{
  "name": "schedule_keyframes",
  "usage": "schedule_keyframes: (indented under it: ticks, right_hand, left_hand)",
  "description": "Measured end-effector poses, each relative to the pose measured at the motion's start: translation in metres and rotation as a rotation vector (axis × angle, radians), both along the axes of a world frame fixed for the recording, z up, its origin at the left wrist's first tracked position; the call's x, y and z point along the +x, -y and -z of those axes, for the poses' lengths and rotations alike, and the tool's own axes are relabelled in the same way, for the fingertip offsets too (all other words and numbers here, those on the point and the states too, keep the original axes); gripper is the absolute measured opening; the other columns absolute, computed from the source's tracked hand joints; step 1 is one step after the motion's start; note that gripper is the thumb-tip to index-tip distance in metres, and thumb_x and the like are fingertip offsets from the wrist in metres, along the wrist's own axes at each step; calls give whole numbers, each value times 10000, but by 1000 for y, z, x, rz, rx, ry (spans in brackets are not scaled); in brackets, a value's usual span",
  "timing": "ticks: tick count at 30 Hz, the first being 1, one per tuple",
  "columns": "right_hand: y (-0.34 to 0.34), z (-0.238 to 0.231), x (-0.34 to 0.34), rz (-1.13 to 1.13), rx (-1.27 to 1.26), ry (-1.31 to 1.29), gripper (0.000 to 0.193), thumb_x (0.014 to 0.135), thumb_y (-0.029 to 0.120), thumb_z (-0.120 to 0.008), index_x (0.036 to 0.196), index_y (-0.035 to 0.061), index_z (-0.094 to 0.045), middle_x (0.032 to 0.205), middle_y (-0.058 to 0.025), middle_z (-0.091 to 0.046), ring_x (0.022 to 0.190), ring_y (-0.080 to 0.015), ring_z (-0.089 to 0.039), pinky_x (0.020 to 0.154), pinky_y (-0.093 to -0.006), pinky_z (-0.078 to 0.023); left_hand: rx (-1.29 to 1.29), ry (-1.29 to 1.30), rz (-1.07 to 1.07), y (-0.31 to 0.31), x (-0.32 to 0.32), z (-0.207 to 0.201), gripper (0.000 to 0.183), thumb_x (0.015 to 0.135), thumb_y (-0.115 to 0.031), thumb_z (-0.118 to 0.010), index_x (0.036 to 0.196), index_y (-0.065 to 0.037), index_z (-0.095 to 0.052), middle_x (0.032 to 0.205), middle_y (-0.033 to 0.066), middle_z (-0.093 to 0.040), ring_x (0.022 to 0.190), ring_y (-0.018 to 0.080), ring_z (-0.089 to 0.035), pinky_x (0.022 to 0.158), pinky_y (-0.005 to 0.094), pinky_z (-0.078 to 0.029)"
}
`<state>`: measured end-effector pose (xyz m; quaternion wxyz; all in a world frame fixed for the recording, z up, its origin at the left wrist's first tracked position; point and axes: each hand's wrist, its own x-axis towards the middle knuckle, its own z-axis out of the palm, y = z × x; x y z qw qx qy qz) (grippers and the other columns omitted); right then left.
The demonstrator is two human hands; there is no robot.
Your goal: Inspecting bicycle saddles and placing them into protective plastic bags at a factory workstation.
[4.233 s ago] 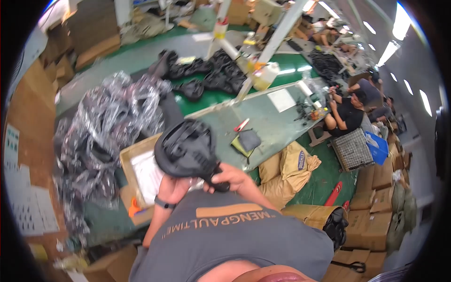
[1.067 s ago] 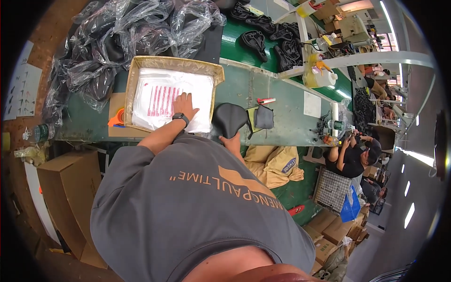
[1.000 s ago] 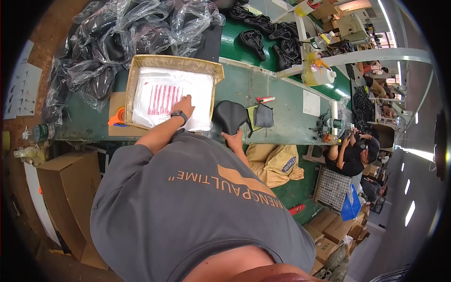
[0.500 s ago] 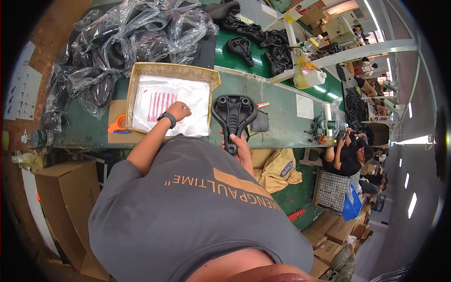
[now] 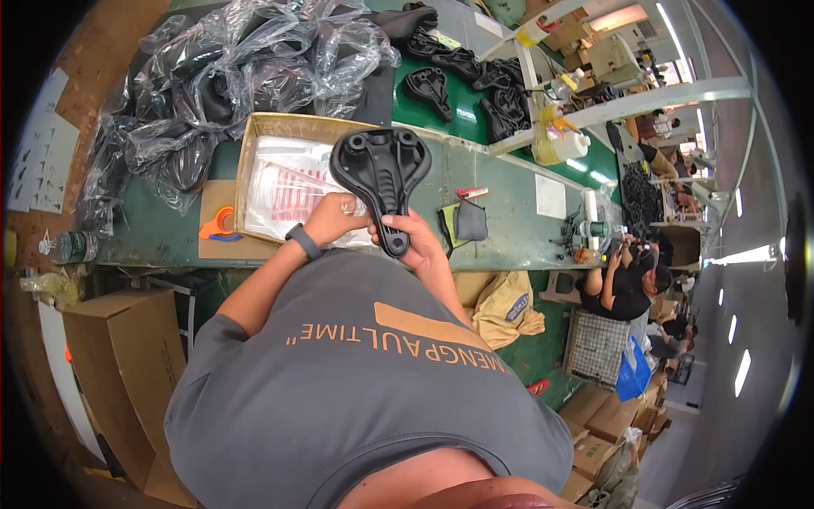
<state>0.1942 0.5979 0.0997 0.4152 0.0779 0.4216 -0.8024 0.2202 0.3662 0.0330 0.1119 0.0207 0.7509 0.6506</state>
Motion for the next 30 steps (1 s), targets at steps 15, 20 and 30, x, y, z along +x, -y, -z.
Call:
schedule_keyframes:
  ticks: [15,20,30]
  right_hand:
    - [1,-54,7,-64,-17,16,501,910,30,-696,1374,-76,-540,1163,-230,-717,1020,-356,-754,845,-423,-669]
    - [-14,-55,4,95,-8,-27,474,927,78,-698,1358,-70,-571,1185,-214,-695,933,-283,-692,802,-391,-602]
    - [-49,-73,-9,-110,86,-402,677,796,16,-806,1413,-3,-530,1255,-160,-659,1076,-260,-667,884,-388,-551]
  left_hand:
    - [446,118,199,8,14,-64,217,1026,-166,-707,1114,25,-758,945,59,-784,891,109,-727,784,266,-573]
    - [648,323,-33,35,36,-89,196,1025,-187,-712,1082,-4,-751,937,53,-767,834,110,-699,793,287,-566]
    - [680,254,-328,54,-18,-105,253,1075,-250,-657,1028,-13,-733,833,-36,-646,770,85,-588,712,276,-484]
